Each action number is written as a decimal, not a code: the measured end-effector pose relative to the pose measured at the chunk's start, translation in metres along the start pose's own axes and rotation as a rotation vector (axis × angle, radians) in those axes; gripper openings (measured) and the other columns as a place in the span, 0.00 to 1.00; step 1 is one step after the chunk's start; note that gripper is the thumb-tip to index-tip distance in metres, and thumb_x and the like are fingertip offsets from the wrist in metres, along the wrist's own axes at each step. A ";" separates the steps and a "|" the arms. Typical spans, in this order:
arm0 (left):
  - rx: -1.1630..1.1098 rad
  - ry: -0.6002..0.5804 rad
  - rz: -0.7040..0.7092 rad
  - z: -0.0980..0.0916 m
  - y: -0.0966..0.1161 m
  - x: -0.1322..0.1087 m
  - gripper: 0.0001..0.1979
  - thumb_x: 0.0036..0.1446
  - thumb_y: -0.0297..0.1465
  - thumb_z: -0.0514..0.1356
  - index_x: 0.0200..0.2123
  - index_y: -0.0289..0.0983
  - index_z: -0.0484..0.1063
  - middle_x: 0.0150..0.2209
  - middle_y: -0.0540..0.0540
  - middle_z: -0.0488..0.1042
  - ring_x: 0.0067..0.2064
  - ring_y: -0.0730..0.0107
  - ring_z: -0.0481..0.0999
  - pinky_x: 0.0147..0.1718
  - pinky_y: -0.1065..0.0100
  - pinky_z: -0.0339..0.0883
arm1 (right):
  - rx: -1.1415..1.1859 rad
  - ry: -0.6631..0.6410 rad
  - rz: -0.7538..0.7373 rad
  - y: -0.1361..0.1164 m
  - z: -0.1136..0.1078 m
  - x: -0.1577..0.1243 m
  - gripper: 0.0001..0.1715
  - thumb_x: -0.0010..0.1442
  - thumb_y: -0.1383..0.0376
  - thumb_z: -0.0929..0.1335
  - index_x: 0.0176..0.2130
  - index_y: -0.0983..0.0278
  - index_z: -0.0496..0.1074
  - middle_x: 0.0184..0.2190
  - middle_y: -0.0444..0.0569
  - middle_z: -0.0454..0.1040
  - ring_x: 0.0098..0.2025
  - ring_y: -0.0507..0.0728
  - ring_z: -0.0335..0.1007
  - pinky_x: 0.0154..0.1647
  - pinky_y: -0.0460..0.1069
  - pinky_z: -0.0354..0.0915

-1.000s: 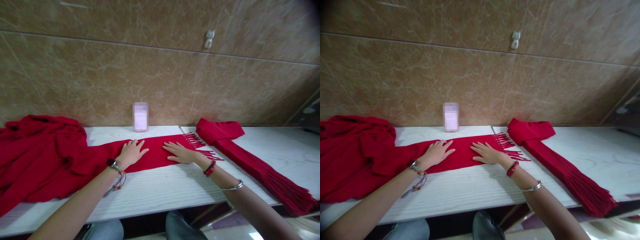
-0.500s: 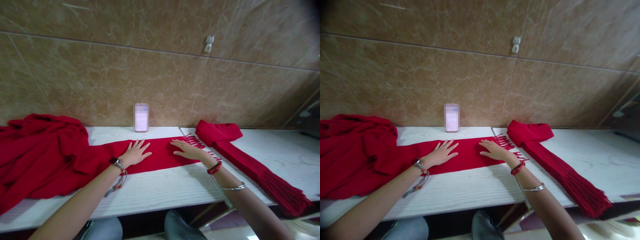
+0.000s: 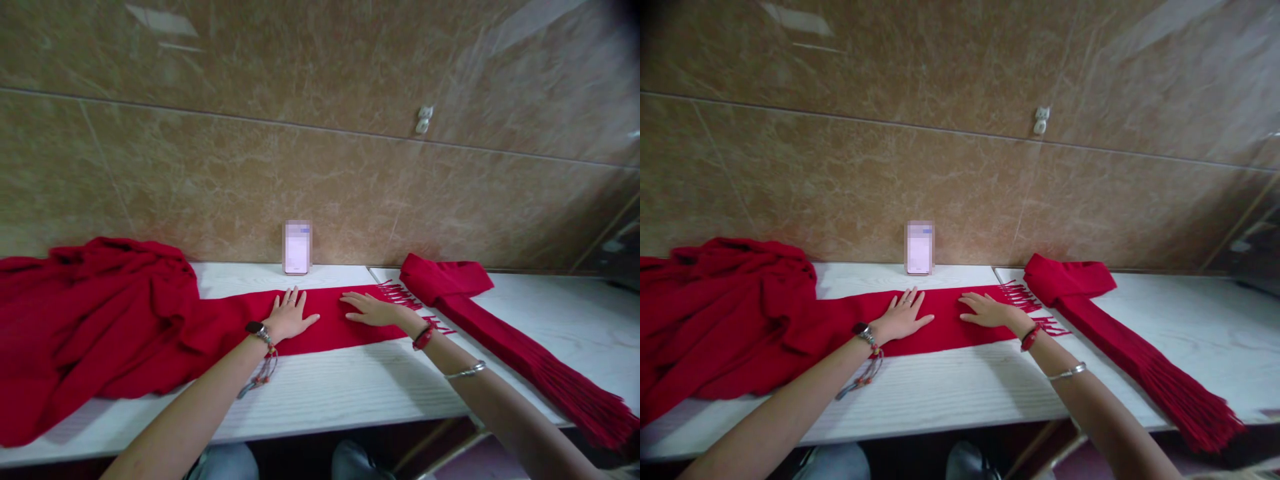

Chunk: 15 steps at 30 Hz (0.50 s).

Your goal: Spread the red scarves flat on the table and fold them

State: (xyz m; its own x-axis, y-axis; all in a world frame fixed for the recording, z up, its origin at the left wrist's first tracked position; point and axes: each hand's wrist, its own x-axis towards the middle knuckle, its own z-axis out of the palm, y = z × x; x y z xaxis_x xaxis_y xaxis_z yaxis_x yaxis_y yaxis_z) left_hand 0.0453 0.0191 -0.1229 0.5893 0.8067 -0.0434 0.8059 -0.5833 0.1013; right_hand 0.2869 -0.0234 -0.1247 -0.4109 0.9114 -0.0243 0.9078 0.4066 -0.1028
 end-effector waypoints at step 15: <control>-0.041 -0.032 0.034 -0.001 -0.003 -0.001 0.37 0.55 0.53 0.37 0.61 0.37 0.44 0.63 0.43 0.37 0.62 0.51 0.36 0.56 0.46 0.37 | -0.149 0.146 0.064 0.029 0.031 0.029 0.27 0.64 0.58 0.49 0.60 0.59 0.51 0.60 0.51 0.50 0.61 0.58 0.43 0.56 0.60 0.51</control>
State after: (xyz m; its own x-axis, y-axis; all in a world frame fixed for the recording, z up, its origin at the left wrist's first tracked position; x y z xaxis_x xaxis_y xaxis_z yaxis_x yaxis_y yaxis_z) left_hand 0.0423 0.0198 -0.1224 0.6184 0.7827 -0.0710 0.7828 -0.6055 0.1436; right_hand 0.2992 0.0130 -0.1594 -0.3454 0.9309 0.1192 0.9385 0.3427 0.0431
